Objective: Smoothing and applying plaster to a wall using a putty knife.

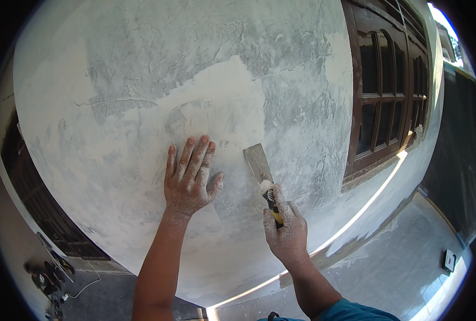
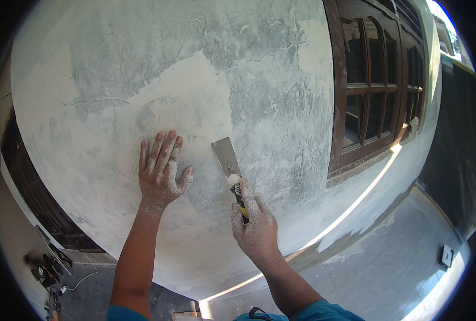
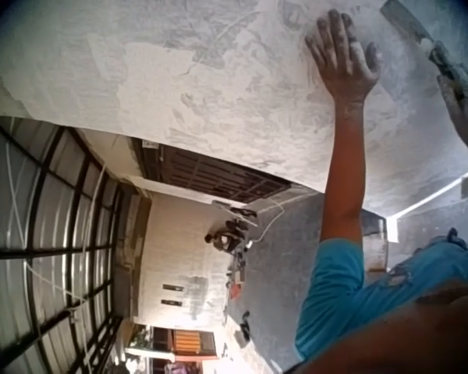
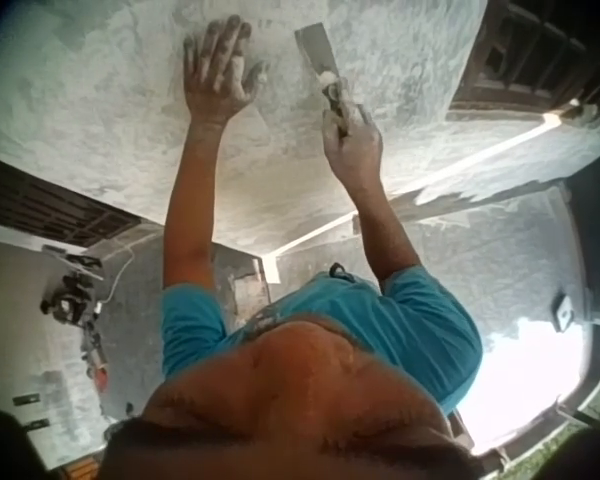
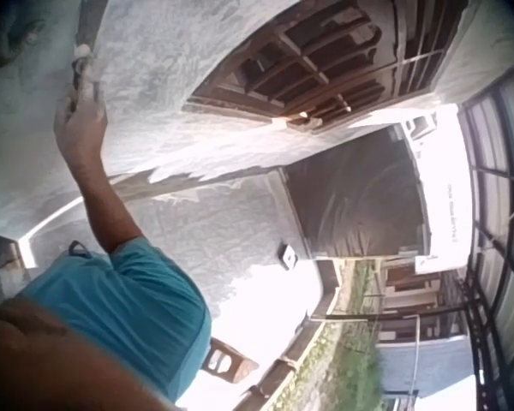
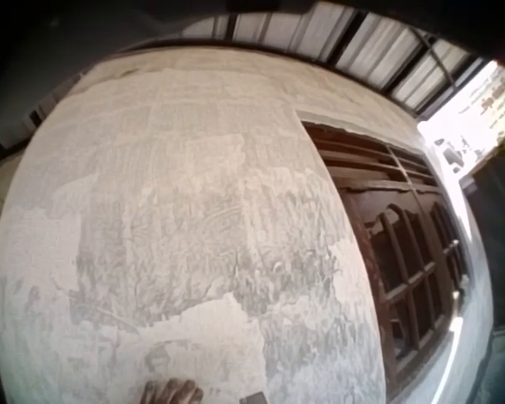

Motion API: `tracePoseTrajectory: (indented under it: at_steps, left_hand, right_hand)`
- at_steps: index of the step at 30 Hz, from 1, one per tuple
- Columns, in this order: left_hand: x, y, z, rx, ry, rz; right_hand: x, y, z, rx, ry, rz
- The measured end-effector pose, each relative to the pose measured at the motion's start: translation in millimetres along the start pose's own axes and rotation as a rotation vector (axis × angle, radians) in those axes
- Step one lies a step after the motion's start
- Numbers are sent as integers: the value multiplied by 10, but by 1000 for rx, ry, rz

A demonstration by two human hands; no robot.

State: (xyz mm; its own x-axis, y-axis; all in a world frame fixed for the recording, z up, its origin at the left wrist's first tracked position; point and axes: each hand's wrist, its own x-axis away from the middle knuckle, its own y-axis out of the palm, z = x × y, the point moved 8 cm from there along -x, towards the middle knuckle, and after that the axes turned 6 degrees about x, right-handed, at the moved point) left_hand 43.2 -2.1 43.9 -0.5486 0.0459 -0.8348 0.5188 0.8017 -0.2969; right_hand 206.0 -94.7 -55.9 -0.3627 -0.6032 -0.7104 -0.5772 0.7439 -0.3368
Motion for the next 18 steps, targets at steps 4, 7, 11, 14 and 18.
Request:
tracePoseTrajectory:
  at_steps: [4,7,11,14,18]
  left_hand:
    - [-15,-20,-10,-3,-11,-10]
    - [13,-4,-14,-3,-8,-1]
    - [-8,-21,-15,-6,-19,-21]
    - [-12,-18,-17,0,-18,-17]
    - [10,34,-31,-9,-27,-14]
  right_hand:
    - [-65,-32,-98,42,33,-67]
    - [6,-5,-41,4,-36,0]
    - [-90,-49,-174,18,12,-37]
    - [-8,17,-67,13,0,-32]
    - [24,89,-12,-5,-14,-25]
